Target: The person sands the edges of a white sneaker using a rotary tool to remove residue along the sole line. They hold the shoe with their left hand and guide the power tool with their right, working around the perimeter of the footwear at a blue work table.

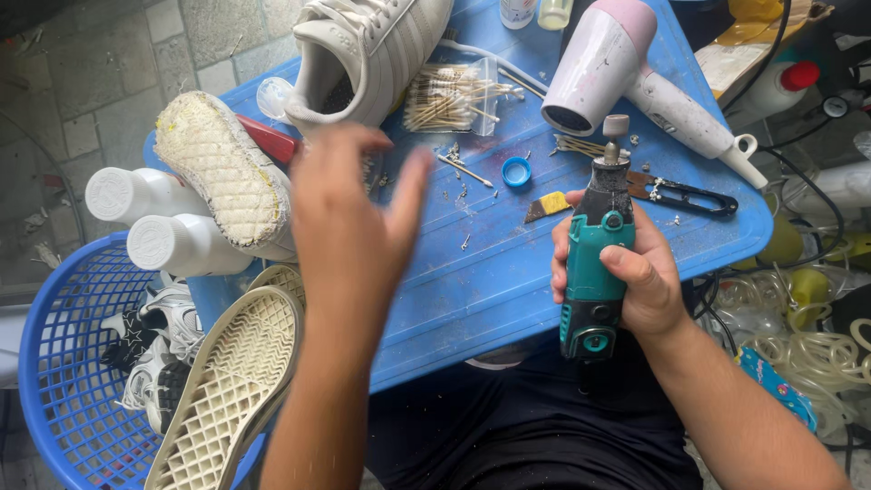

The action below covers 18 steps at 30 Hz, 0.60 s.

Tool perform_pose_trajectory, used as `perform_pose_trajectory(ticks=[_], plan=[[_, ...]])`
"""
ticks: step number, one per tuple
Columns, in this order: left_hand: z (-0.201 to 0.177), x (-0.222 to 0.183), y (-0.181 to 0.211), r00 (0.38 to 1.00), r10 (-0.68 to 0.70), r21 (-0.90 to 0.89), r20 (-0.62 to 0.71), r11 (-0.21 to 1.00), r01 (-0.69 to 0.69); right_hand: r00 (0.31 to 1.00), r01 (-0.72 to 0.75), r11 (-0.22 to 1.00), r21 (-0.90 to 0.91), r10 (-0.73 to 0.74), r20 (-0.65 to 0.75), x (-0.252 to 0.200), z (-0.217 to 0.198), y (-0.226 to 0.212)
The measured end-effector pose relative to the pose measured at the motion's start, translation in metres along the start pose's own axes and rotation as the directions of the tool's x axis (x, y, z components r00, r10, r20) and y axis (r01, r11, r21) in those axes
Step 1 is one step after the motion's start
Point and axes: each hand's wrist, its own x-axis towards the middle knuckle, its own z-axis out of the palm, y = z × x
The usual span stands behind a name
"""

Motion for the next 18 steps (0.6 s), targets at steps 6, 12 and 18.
perform_pose_trajectory(ticks=[6, 12, 18], plan=[[0.045, 0.104, -0.04, 0.966, -0.212, 0.619, 0.148, 0.782, 0.077, 0.997, -0.029, 0.999, 0.041, 0.026, 0.07, 0.001, -0.011, 0.002], [0.009, 0.096, -0.04, 0.989, 0.149, 0.394, -0.02, 0.91, -0.129, 0.986, -0.059, 0.998, 0.023, 0.055, 0.159, -0.002, -0.016, 0.004], [-0.068, -0.001, -0.002, 0.928, -0.199, -0.478, 0.314, 0.812, 0.335, 0.98, -0.064, 0.992, 0.107, 0.042, 0.193, -0.004, -0.021, 0.007]])
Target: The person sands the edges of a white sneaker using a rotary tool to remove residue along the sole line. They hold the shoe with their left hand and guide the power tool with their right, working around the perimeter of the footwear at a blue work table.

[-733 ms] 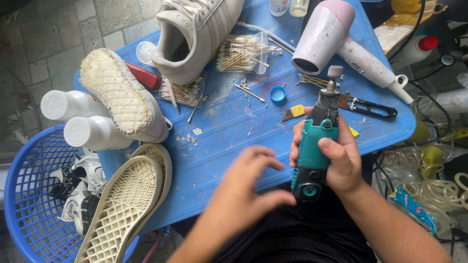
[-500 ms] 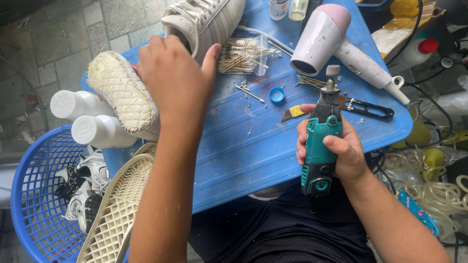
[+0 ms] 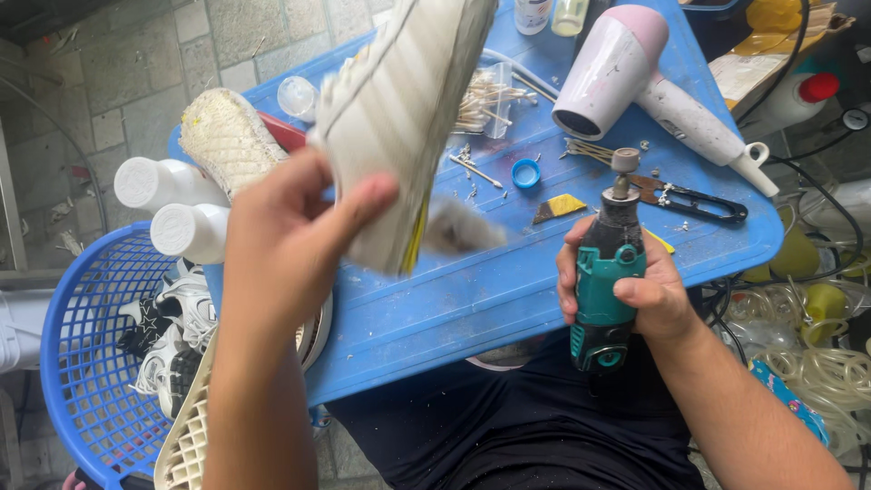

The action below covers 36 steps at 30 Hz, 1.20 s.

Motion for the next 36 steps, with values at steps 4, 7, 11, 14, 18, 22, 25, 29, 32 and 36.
perform_pose_trajectory(ticks=[4, 7, 11, 14, 18, 22, 25, 29, 32, 36], plan=[[0.008, -0.052, -0.029, 0.999, -0.023, -0.474, -0.025, 0.88, 0.008, 0.999, -0.014, 1.0, -0.012, 0.015, 0.039, 0.005, 0.004, -0.004], [0.022, -0.072, -0.056, 0.998, -0.045, -0.642, -0.045, 0.766, 0.006, 0.988, -0.095, 0.995, 0.024, 0.091, 0.122, 0.007, 0.015, -0.005], [0.03, -0.08, -0.07, 0.997, -0.035, -0.65, -0.069, 0.76, -0.018, 0.955, -0.232, 0.973, -0.021, 0.232, 0.184, 0.004, 0.033, -0.005], [0.039, -0.083, -0.062, 0.999, 0.002, -0.644, -0.037, 0.765, -0.025, 0.972, -0.162, 0.983, -0.082, 0.174, 0.158, -0.002, 0.045, -0.01], [0.059, -0.096, -0.049, 0.993, 0.117, -0.33, 0.005, 0.938, -0.109, 0.983, -0.055, 0.998, -0.036, 0.06, 0.171, -0.01, 0.047, -0.014], [0.106, -0.128, -0.04, 0.96, 0.281, 0.276, -0.014, 0.924, -0.266, 0.983, -0.006, 0.999, -0.038, 0.013, 0.181, -0.037, 0.039, -0.024], [0.139, -0.157, -0.044, 0.846, 0.533, 0.262, -0.011, 0.818, -0.512, 0.98, -0.095, 0.993, -0.075, 0.107, 0.166, -0.072, 0.022, -0.042], [0.17, -0.189, -0.075, 0.752, 0.64, 0.415, 0.155, 0.649, -0.638, 0.949, -0.231, 0.938, -0.257, 0.275, 0.154, -0.102, -0.017, -0.061], [0.178, -0.201, -0.093, 0.715, 0.625, 0.357, 0.314, 0.62, -0.699, 0.985, -0.169, 0.949, -0.266, 0.151, -0.089, -0.132, -0.026, -0.036], [0.154, -0.185, -0.086, 0.646, 0.679, 0.276, 0.349, 0.584, -0.763, 0.967, -0.237, 0.929, -0.283, 0.199, -0.158, -0.145, -0.051, -0.024]])
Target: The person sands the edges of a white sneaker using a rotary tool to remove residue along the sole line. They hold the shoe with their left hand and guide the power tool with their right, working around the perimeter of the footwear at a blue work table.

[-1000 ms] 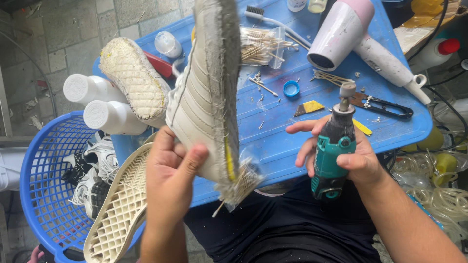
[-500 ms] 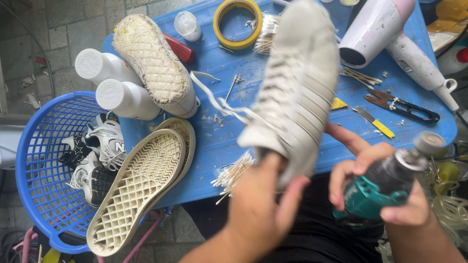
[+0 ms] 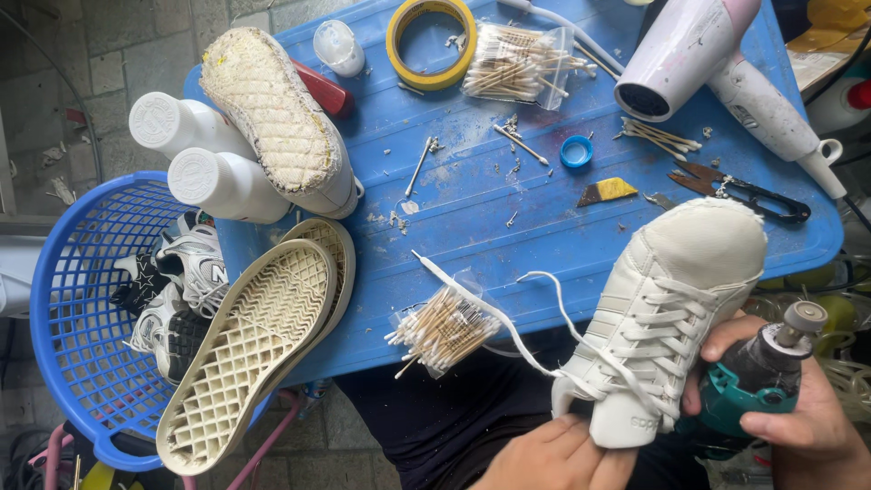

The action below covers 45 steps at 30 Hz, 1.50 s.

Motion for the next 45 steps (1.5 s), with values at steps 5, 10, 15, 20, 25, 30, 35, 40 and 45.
perform_pose_trajectory(ticks=[5, 10, 15, 20, 25, 30, 35, 40, 45], plan=[[-0.068, 0.0, -0.031, 0.909, -0.271, 0.151, -0.317, 0.932, 0.33, 0.999, 0.045, 0.996, 0.073, -0.045, 0.009, -0.001, -0.018, 0.017], [-0.083, -0.003, -0.063, 0.745, -0.641, 0.309, -0.184, 0.682, 0.663, 0.982, 0.146, 0.975, 0.169, -0.163, 0.096, 0.011, -0.023, 0.026], [-0.081, 0.013, -0.088, 0.731, -0.668, 0.107, -0.142, 0.723, 0.682, 0.972, 0.19, 0.95, 0.249, -0.218, 0.088, 0.014, -0.015, 0.028], [-0.086, 0.072, -0.131, 0.756, -0.564, 0.163, -0.331, 0.755, 0.635, 0.96, 0.231, 0.951, 0.204, -0.257, 0.11, 0.021, 0.001, 0.015], [-0.091, 0.094, -0.101, 0.758, -0.514, 0.125, -0.401, 0.789, 0.601, 0.962, 0.22, 0.953, 0.207, -0.247, 0.115, 0.028, 0.005, 0.007], [-0.069, 0.044, -0.031, 0.685, -0.504, -0.305, 0.526, 0.64, 0.706, 0.969, 0.202, 0.952, 0.229, -0.228, 0.095, 0.029, 0.005, 0.006], [-0.009, 0.02, -0.01, 0.82, -0.475, -0.447, 0.319, 0.688, 0.572, 0.97, 0.224, 0.949, 0.221, -0.238, 0.041, 0.03, 0.009, 0.002], [-0.007, 0.002, -0.019, 0.879, -0.443, -0.763, 0.179, 0.501, 0.408, 0.972, 0.203, 0.949, 0.242, -0.225, 0.066, 0.028, 0.028, -0.008], [-0.036, 0.015, -0.036, 0.915, -0.381, -0.705, 0.137, 0.611, 0.36, 0.953, 0.21, 0.948, 0.24, -0.254, 0.166, 0.039, 0.038, -0.012]])
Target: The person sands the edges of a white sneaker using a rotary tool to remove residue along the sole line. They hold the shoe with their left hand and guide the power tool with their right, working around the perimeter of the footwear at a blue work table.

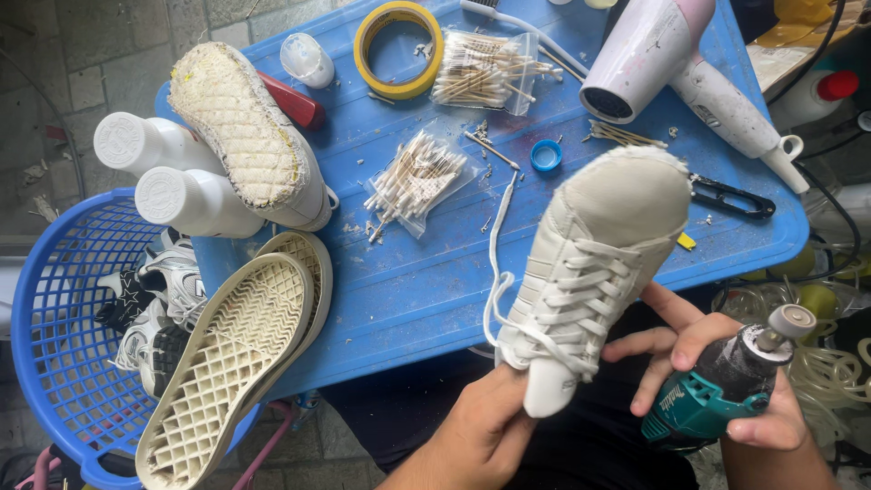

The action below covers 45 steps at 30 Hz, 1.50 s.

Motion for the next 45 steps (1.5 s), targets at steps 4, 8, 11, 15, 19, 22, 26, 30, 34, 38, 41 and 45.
perform_pose_trajectory(ticks=[4, 8, 11, 15, 19, 22, 26, 30, 34, 38, 41, 45], plan=[[-0.004, 0.009, 0.014, 0.998, 0.048, 0.415, 0.034, 0.908, -0.057, 0.999, -0.041, 0.999, 0.02, 0.041, 0.013, -0.003, 0.015, 0.003], [-0.016, 0.014, -0.01, 0.958, -0.258, 0.488, 0.125, 0.857, 0.167, 0.996, -0.076, 0.996, 0.049, 0.073, 0.052, 0.004, 0.021, 0.005], [-0.019, 0.008, -0.016, 0.993, -0.071, 0.47, 0.099, 0.882, 0.016, 0.994, -0.087, 0.995, 0.049, 0.084, 0.067, 0.004, 0.027, 0.004], [-0.02, 0.009, -0.013, 0.988, -0.131, 0.512, 0.08, 0.856, 0.072, 0.983, -0.115, 0.993, 0.006, 0.113, 0.143, 0.014, 0.031, 0.004], [-0.021, 0.017, -0.015, 0.996, -0.011, 0.603, 0.093, 0.796, -0.048, 0.985, -0.12, 0.992, -0.024, 0.123, 0.122, 0.02, 0.031, 0.006], [-0.037, 0.024, -0.024, 0.983, -0.125, 0.63, 0.136, 0.777, 0.012, 0.991, -0.082, 0.997, -0.014, 0.083, 0.104, 0.02, 0.027, 0.01], [-0.058, 0.035, -0.033, 0.998, -0.002, 0.709, 0.063, 0.704, -0.043, 0.967, -0.173, 0.982, -0.079, 0.184, 0.177, 0.026, 0.03, 0.015], [-0.055, 0.036, -0.013, 0.978, 0.146, 0.698, 0.15, 0.685, -0.21, 0.963, -0.142, 0.985, -0.095, 0.16, 0.217, 0.034, 0.035, 0.019], [-0.056, 0.045, -0.006, 0.972, 0.137, 0.668, 0.19, 0.708, -0.23, 0.965, -0.146, 0.985, -0.095, 0.163, 0.208, 0.038, 0.041, 0.022], [-0.064, 0.053, -0.017, 0.961, 0.165, 0.67, 0.223, 0.691, -0.273, 0.955, -0.125, 0.983, -0.134, 0.156, 0.253, 0.038, 0.04, 0.027], [-0.063, 0.059, -0.023, 0.971, 0.113, 0.689, 0.211, 0.687, -0.23, 0.957, -0.071, 0.98, -0.184, 0.119, 0.263, 0.04, 0.036, 0.03], [-0.061, 0.064, -0.019, 0.96, 0.132, 0.658, 0.249, 0.704, -0.267, 0.948, -0.216, 0.973, -0.087, 0.23, 0.218, 0.042, 0.035, 0.026]])
